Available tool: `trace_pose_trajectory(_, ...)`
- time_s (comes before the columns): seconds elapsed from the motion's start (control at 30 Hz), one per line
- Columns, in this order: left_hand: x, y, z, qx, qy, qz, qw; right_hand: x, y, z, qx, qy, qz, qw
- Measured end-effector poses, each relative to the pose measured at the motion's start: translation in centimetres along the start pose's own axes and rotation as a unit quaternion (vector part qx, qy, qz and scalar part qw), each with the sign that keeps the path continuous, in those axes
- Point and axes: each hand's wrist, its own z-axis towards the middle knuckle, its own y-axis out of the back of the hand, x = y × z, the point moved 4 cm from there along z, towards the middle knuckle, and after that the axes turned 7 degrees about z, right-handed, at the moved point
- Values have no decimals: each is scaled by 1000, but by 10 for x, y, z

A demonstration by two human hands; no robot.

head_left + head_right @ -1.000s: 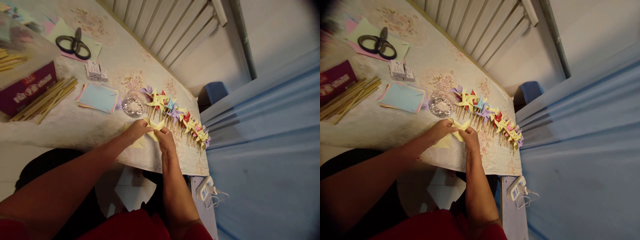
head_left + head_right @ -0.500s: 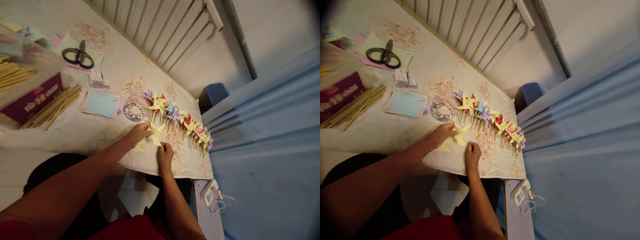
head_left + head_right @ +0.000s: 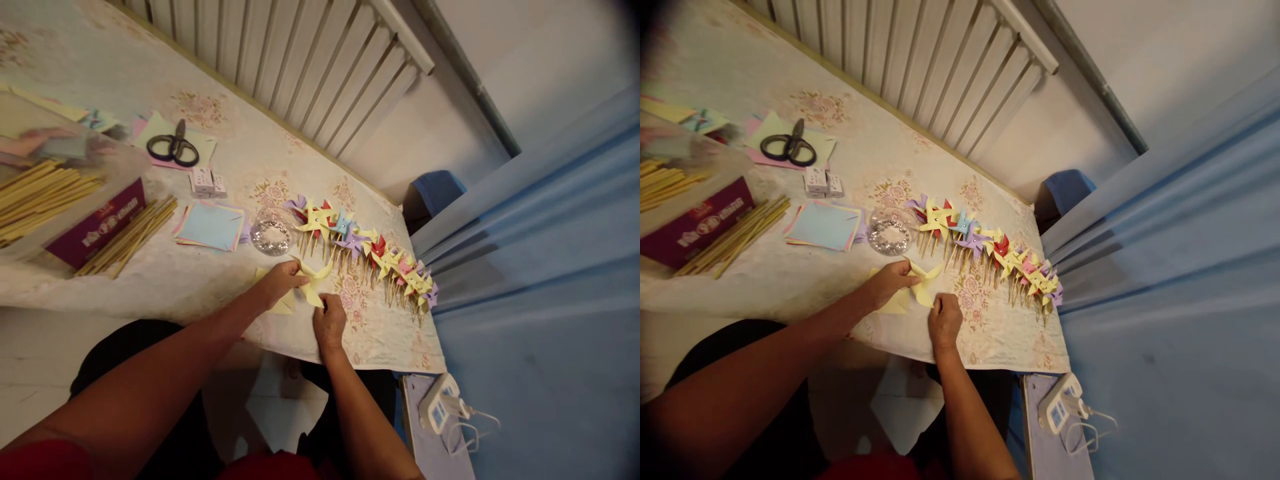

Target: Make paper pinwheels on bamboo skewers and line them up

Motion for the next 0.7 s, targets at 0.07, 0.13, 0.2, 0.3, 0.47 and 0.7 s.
trace_pose_trajectory(0.07, -1, -1, -2, 8, 0, -13, 1000, 1, 0, 0, -2, -2, 1, 1000)
trace_pose_trajectory(0.13, -1, -1, -2, 12, 2, -23, 1000, 1, 0, 0, -6, -2, 4, 1000)
trace_pose_trajectory(0.2, -1, 0, -3, 14, 3, -26, 1000, 1, 0, 0, -10, -1, 6, 1000)
trace_pose_trajectory(0.3, -2, 2, -5, 14, 4, -24, 1000, 1, -1, 0, -11, 2, 3, 1000)
trace_pose_trajectory(0.47, 1, 4, -9, 36, 16, -29, 999, -1, -2, -1, -13, 4, -3, 1000)
trace_pose_trajectory(0.7, 10, 15, -8, 46, 6, -40, 998, -2, -4, -2, -9, 8, -20, 1000)
